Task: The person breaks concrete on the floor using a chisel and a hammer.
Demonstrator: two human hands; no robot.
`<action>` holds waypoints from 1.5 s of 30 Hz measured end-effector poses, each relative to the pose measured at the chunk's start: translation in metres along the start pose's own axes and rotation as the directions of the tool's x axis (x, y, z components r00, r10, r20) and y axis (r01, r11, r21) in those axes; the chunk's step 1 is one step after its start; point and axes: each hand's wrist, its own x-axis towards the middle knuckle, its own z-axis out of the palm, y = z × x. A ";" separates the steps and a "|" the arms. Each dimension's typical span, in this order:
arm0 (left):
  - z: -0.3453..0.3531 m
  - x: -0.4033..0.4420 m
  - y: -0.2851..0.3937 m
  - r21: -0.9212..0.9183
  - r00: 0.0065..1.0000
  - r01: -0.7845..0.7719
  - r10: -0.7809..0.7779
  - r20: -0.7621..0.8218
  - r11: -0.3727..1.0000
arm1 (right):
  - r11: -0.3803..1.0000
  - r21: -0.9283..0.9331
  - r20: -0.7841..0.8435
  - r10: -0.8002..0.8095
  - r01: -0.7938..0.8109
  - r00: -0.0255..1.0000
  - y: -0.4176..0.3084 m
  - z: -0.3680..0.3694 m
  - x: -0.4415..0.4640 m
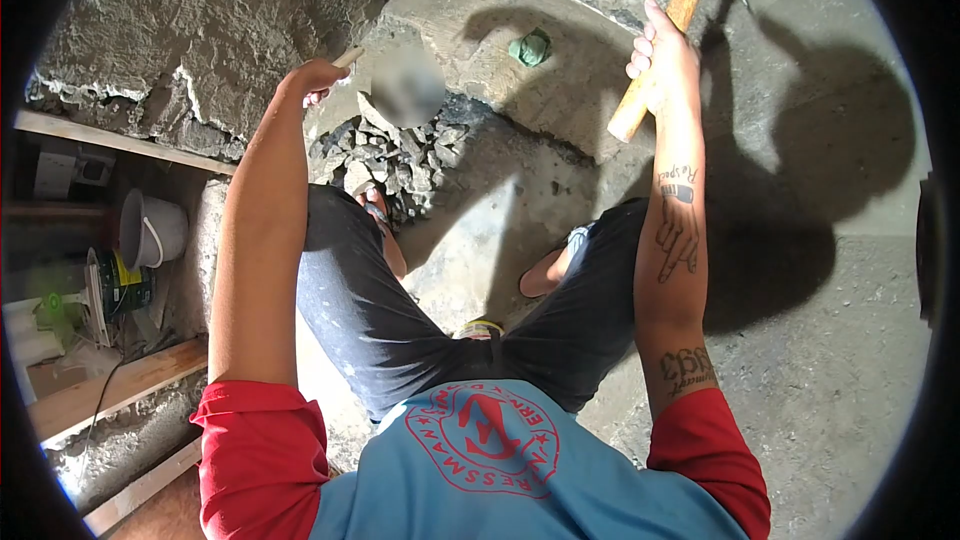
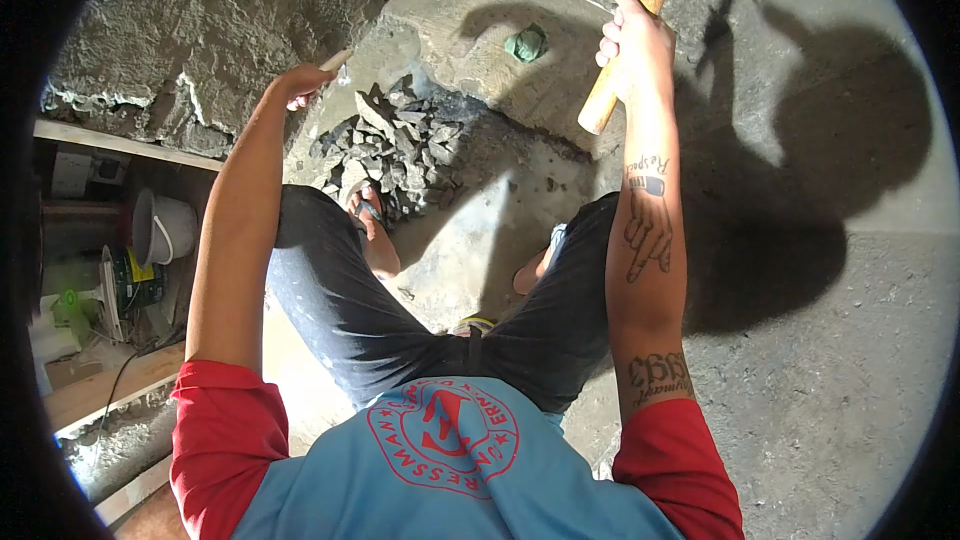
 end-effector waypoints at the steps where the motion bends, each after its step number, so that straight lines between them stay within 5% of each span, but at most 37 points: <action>1: 0.001 0.003 -0.001 0.013 1.000 0.014 -0.013 -0.011 1.000 | 1.000 -0.005 -0.002 -0.008 0.008 1.000 0.000 0.000 0.000; 20: 0.002 0.025 -0.012 0.023 0.998 0.000 0.001 -0.057 1.000 | 1.000 0.021 -0.048 0.024 -0.023 0.999 -0.003 0.006 -0.002; 23: 0.002 0.033 -0.018 0.044 0.986 -0.148 0.151 -0.076 0.988 | 0.999 0.048 -0.023 0.020 -0.018 1.000 -0.003 0.003 -0.003; 37: 0.001 0.022 -0.013 0.163 0.995 -0.038 0.052 -0.082 0.986 | 1.000 0.021 -0.031 -0.008 0.009 0.999 -0.001 0.004 -0.005; 45: 0.000 0.020 -0.009 0.136 0.993 -0.104 0.110 -0.034 0.985 | 1.000 0.021 -0.047 0.002 -0.001 0.999 -0.003 0.007 -0.006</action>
